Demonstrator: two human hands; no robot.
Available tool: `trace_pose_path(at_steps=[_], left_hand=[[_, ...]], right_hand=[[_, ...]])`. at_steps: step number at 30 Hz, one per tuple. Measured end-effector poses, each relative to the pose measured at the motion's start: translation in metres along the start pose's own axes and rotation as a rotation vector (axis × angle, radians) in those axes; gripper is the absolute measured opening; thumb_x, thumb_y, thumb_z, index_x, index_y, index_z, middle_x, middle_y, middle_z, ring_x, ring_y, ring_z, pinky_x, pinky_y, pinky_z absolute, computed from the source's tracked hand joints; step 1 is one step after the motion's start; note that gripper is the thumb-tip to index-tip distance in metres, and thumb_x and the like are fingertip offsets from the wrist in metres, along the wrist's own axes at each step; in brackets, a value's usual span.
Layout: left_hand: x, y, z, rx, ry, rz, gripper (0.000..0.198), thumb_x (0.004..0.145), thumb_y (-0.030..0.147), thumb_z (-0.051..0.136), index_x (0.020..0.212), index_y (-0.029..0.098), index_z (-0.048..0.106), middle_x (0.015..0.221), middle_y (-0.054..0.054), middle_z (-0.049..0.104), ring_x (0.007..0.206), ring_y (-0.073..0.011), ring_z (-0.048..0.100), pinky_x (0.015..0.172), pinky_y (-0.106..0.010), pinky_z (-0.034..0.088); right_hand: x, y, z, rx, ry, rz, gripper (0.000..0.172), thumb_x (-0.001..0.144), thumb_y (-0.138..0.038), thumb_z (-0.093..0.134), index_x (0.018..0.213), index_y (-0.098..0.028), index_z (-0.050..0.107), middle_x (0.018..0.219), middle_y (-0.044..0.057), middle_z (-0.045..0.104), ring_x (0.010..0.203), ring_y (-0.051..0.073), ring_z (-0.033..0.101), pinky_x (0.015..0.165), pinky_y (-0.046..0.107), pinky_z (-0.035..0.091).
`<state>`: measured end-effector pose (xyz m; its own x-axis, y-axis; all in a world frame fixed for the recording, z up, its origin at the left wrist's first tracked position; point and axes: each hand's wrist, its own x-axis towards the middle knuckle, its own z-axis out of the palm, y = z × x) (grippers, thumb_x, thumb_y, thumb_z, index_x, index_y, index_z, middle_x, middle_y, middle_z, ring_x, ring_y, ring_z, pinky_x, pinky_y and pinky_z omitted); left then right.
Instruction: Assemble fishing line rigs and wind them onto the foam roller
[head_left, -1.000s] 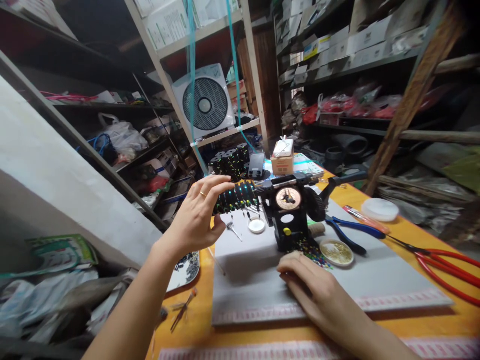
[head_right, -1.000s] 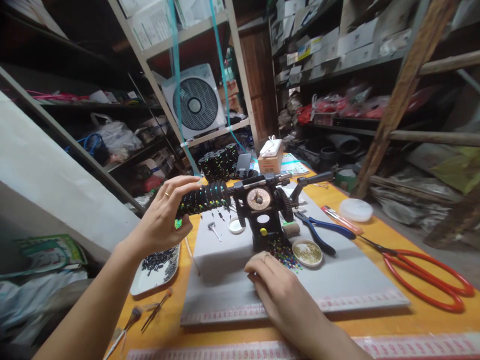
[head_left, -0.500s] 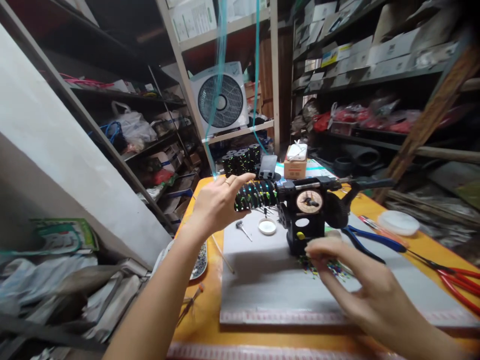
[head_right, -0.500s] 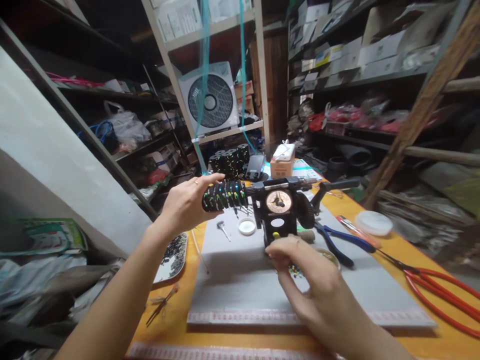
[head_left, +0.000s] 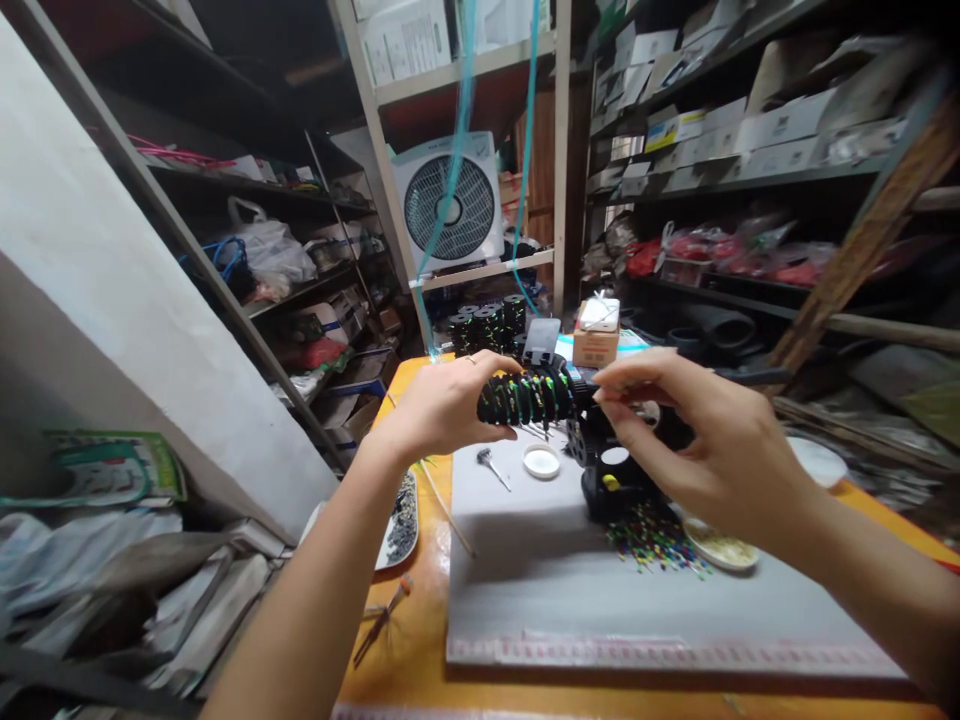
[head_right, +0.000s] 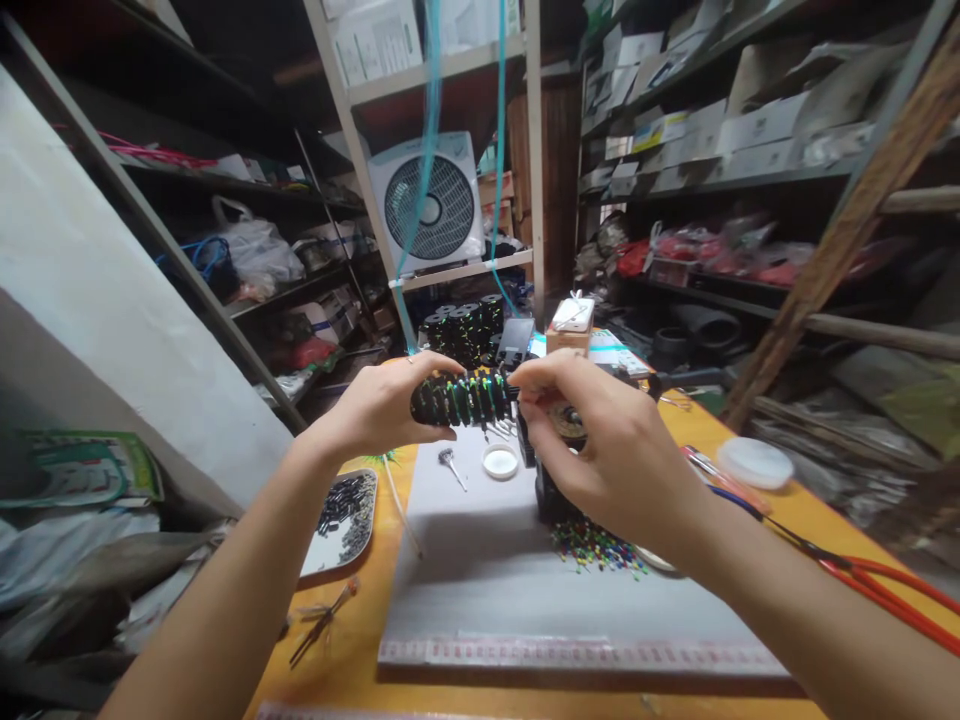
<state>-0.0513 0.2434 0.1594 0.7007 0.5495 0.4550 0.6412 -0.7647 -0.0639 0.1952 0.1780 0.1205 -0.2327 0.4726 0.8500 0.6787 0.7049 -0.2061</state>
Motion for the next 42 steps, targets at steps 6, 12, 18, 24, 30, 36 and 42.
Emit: trace_pose_path(at_steps=[6, 12, 18, 24, 30, 36, 42], left_hand=[[-0.009, -0.001, 0.013, 0.143, 0.138, 0.152, 0.058, 0.076, 0.035, 0.079, 0.126, 0.023, 0.051, 0.131, -0.007, 0.065, 0.112, -0.0251, 0.066, 0.088, -0.037, 0.053], [-0.021, 0.006, 0.021, 0.228, 0.270, 0.096, 0.071, 0.078, 0.038, 0.078, 0.134, 0.015, 0.042, 0.134, -0.016, 0.061, 0.120, -0.0283, 0.060, 0.098, -0.041, 0.048], [-0.022, 0.017, 0.022, 0.399, 0.248, -0.029, 0.057, 0.076, 0.042, 0.078, 0.118, 0.011, 0.057, 0.107, -0.013, 0.071, 0.097, -0.0306, 0.064, 0.083, -0.041, 0.051], [-0.024, 0.018, 0.029, 0.416, 0.321, -0.014, 0.055, 0.081, 0.042, 0.073, 0.124, 0.013, 0.054, 0.116, -0.012, 0.070, 0.104, -0.0281, 0.063, 0.087, -0.040, 0.049], [-0.025, 0.017, 0.034, 0.410, 0.386, -0.009, 0.048, 0.085, 0.042, 0.069, 0.122, 0.014, 0.055, 0.117, -0.011, 0.071, 0.104, -0.0276, 0.063, 0.088, -0.040, 0.047], [-0.025, 0.017, 0.036, 0.389, 0.402, -0.002, 0.047, 0.086, 0.039, 0.068, 0.122, 0.012, 0.056, 0.118, -0.010, 0.070, 0.106, -0.0267, 0.063, 0.090, -0.038, 0.047], [-0.026, 0.018, 0.036, 0.383, 0.374, -0.032, 0.048, 0.087, 0.038, 0.067, 0.126, 0.015, 0.054, 0.124, -0.009, 0.069, 0.109, -0.0262, 0.061, 0.093, -0.040, 0.047]], right_hand=[[-0.011, -0.014, 0.007, 0.119, -0.252, -0.042, 0.014, 0.093, -0.013, 0.049, 0.103, -0.020, 0.055, 0.089, 0.003, 0.063, 0.078, 0.014, 0.059, 0.070, 0.027, 0.048], [-0.085, -0.017, 0.036, 0.116, -0.731, -0.039, 0.026, 0.088, 0.000, 0.041, 0.096, -0.019, 0.058, 0.087, 0.005, 0.064, 0.080, 0.019, 0.059, 0.067, 0.030, 0.048], [-0.122, -0.012, 0.046, 0.053, -0.623, -0.120, 0.032, 0.092, 0.000, 0.036, 0.098, -0.017, 0.062, 0.088, 0.007, 0.066, 0.080, 0.020, 0.059, 0.068, 0.032, 0.049], [-0.102, -0.011, 0.037, 0.037, -0.467, -0.104, 0.023, 0.095, -0.009, 0.045, 0.108, -0.018, 0.061, 0.103, 0.008, 0.065, 0.087, 0.017, 0.062, 0.073, 0.027, 0.052], [-0.035, -0.001, 0.037, -0.403, -0.004, -0.354, 0.044, 0.085, -0.015, 0.069, 0.127, -0.016, 0.057, 0.115, 0.013, 0.065, 0.102, 0.027, 0.058, 0.095, 0.044, 0.048], [0.013, 0.004, 0.038, -0.205, 0.020, -0.462, 0.021, 0.089, -0.007, 0.058, 0.105, -0.018, 0.067, 0.104, 0.009, 0.070, 0.094, 0.021, 0.062, 0.086, 0.036, 0.054], [0.087, 0.037, 0.029, -0.048, -0.086, -0.039, 0.013, 0.089, -0.025, 0.060, 0.089, -0.022, 0.073, 0.090, 0.004, 0.073, 0.079, 0.018, 0.067, 0.075, 0.035, 0.054]])
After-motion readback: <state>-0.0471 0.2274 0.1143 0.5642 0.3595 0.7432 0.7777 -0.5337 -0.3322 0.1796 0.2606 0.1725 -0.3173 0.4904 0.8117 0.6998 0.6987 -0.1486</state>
